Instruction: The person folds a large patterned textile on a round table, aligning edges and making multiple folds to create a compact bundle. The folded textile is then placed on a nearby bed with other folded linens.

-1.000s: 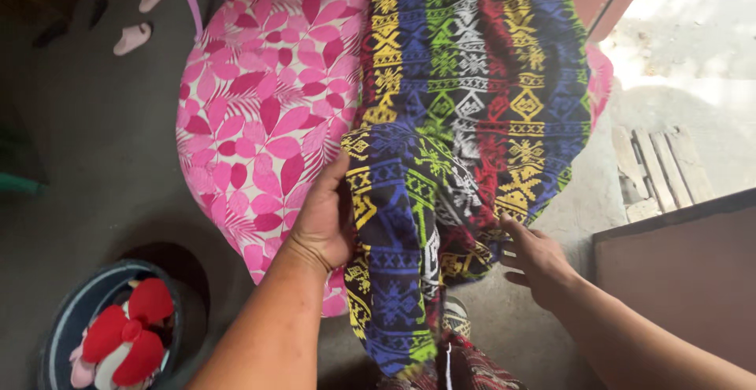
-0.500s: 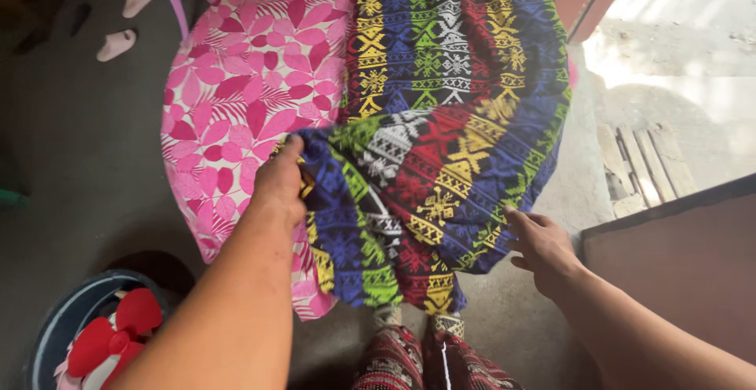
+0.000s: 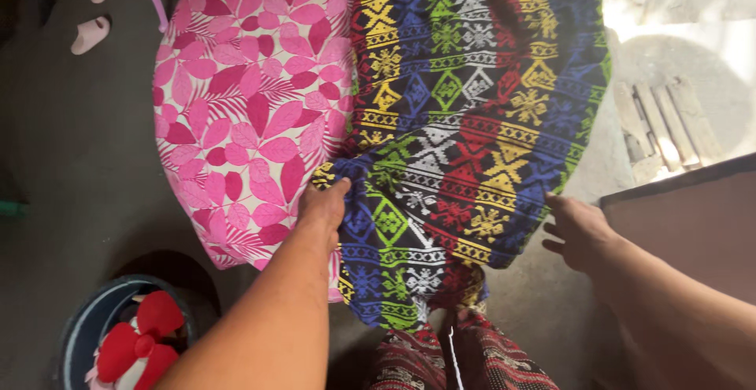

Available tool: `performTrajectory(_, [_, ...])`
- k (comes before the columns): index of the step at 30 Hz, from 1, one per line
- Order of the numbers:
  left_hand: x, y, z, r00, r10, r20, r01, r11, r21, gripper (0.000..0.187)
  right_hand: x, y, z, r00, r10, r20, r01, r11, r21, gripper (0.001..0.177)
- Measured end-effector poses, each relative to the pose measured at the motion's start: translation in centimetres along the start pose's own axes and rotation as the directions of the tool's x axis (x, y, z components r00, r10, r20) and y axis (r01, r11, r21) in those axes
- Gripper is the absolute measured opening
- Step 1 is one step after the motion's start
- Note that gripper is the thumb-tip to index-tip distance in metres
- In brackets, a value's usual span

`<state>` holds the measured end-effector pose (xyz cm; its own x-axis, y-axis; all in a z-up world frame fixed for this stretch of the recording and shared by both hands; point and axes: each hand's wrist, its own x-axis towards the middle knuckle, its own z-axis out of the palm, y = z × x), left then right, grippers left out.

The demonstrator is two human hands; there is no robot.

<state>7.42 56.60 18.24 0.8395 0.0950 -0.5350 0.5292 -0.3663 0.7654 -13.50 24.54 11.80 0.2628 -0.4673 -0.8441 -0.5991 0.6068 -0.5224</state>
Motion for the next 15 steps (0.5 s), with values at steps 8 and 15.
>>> performTrajectory(8, [1.3,-0.5,0.0,0.998,-0.032,0.054,0.034,0.999,-0.034,0.055,3.3,0.0,-0.4,0.988,-0.139,-0.062,0.140,0.990,0.019,0.030])
performTrajectory(15, [2.3,-0.5,0.3,0.966,-0.142,0.217,0.195,0.949,-0.247,0.058,3.1,-1.4,0.0,0.964,-0.216,-0.156,0.226,0.973,0.049,0.032])
